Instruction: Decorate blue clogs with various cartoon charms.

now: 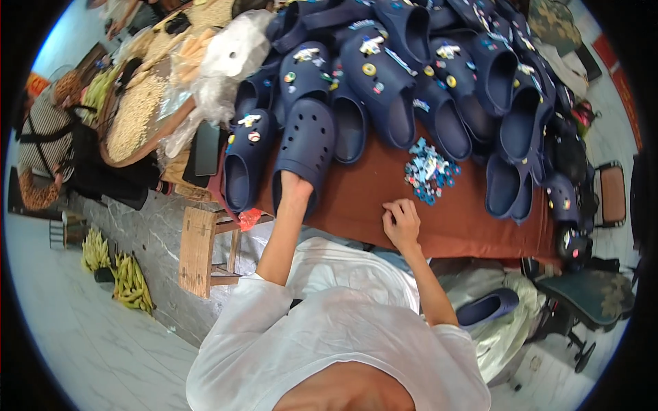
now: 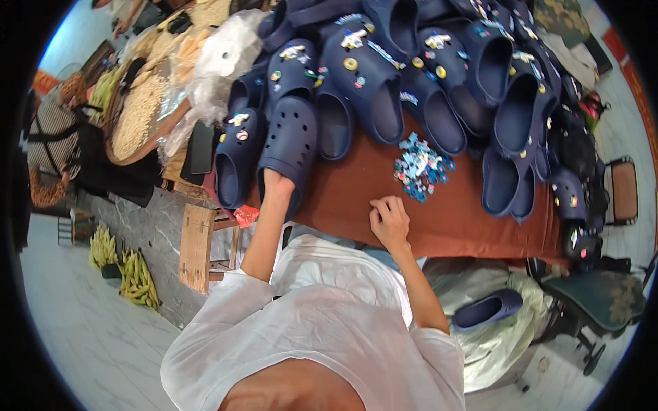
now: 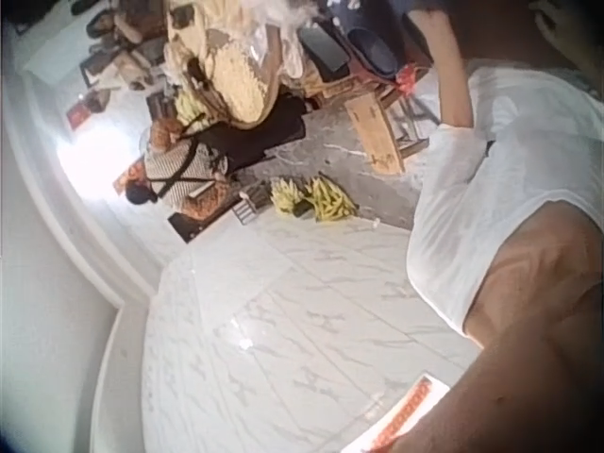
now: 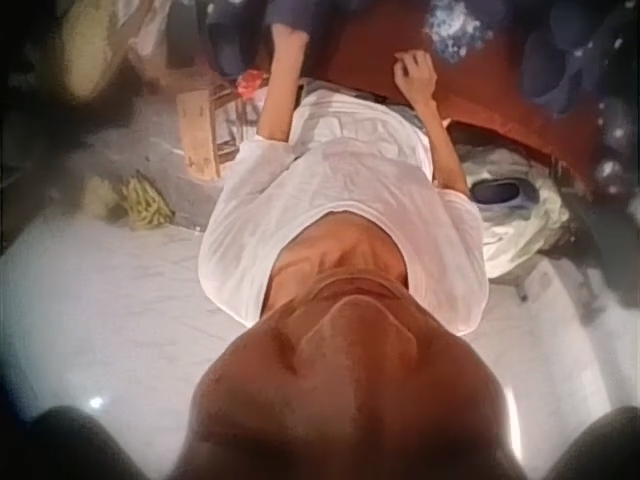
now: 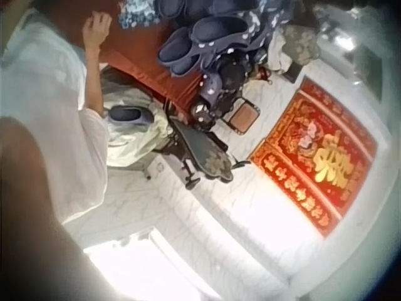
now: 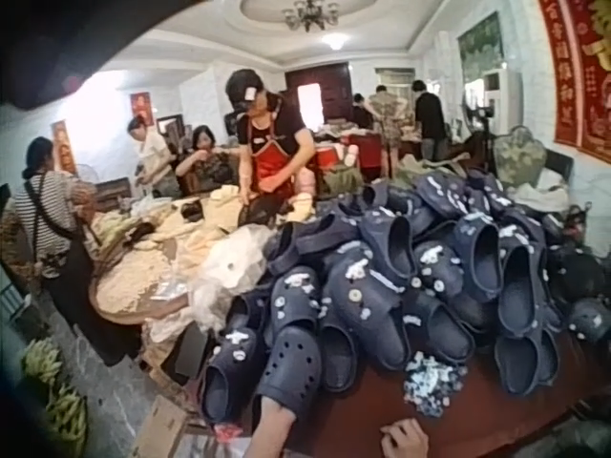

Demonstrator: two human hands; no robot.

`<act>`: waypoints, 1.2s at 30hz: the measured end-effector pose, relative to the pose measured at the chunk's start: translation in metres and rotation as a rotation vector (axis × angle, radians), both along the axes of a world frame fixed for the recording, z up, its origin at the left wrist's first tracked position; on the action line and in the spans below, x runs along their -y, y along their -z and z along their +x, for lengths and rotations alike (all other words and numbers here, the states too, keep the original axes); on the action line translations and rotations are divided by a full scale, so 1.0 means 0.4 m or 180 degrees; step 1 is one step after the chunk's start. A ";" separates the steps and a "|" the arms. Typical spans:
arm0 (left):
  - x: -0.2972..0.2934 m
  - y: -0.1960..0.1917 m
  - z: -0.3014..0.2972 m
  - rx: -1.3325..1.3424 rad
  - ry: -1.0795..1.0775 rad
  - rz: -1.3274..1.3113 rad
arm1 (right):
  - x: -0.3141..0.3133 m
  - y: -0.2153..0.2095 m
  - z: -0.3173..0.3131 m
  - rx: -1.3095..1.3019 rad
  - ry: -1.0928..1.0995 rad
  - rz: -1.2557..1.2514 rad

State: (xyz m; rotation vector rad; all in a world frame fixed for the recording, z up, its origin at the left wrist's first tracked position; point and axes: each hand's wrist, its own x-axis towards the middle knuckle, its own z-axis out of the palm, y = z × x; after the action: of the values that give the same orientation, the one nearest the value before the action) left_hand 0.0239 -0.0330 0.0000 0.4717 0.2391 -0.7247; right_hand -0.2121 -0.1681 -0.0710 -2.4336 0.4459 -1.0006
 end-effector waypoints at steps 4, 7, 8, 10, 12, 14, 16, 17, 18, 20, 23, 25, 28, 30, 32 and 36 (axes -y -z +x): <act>-0.009 0.008 -0.014 -0.0077 -0.0111 0.0007 | 0.002 0.002 -0.013 -0.0108 0.0029 0.0067; -0.005 -0.022 -0.055 -0.0279 -0.0274 0.0135 | 0.004 -0.002 -0.016 -0.0095 -0.0035 0.0096; 0.000 -0.034 -0.082 -0.0323 -0.0241 0.0160 | 0.005 -0.004 -0.022 -0.0140 -0.0001 0.0118; 0.000 -0.042 -0.126 -0.0534 -0.0111 0.0177 | 0.007 -0.012 -0.023 -0.0252 -0.0057 0.0314; 0.000 -0.021 -0.181 -0.0587 0.0049 0.0067 | 0.012 -0.024 -0.035 -0.0263 -0.0051 0.0559; -0.003 0.006 -0.227 -0.0635 0.0184 -0.0045 | 0.018 -0.038 -0.045 -0.0267 -0.0066 0.0804; 0.006 0.029 -0.267 -0.0829 0.0557 -0.0070 | 0.045 -0.051 -0.058 -0.0073 0.0186 0.0765; 0.012 0.038 -0.287 -0.0848 0.0547 -0.0056 | 0.059 -0.057 -0.069 -0.0070 0.0297 0.0800; 0.024 0.042 -0.305 -0.0960 0.0558 0.0030 | 0.081 -0.064 -0.077 -0.0089 0.0293 0.0809; 0.031 0.060 -0.320 -0.1093 0.0559 0.0136 | 0.118 -0.066 -0.091 -0.0212 0.0735 0.0957; 0.043 0.098 -0.330 -0.1103 0.0663 0.0102 | 0.163 -0.052 -0.107 -0.0475 0.0893 0.0798; 0.053 0.103 -0.324 -0.1087 0.0609 0.0197 | 0.177 -0.042 -0.110 -0.0544 0.0905 0.0903; 0.058 0.091 -0.322 -0.1159 0.0590 0.0347 | 0.195 -0.039 -0.106 -0.0535 0.0897 0.1109; 0.057 0.114 -0.310 -0.1224 0.0617 0.0293 | 0.210 -0.046 -0.094 -0.0473 0.0876 0.1218; 0.050 0.139 -0.302 -0.1296 0.0623 0.0233 | 0.229 -0.051 -0.071 -0.0388 0.0892 0.1122; 0.055 0.136 -0.298 -0.1211 0.0686 0.0194 | 0.276 -0.052 -0.021 -0.0603 0.1065 0.0813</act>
State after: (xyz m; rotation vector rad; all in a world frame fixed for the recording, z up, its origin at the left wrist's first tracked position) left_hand -0.0952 -0.0551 -0.0542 0.4184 0.5742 -1.0198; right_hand -0.2205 -0.2784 -0.0500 -2.2717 1.0087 -0.7835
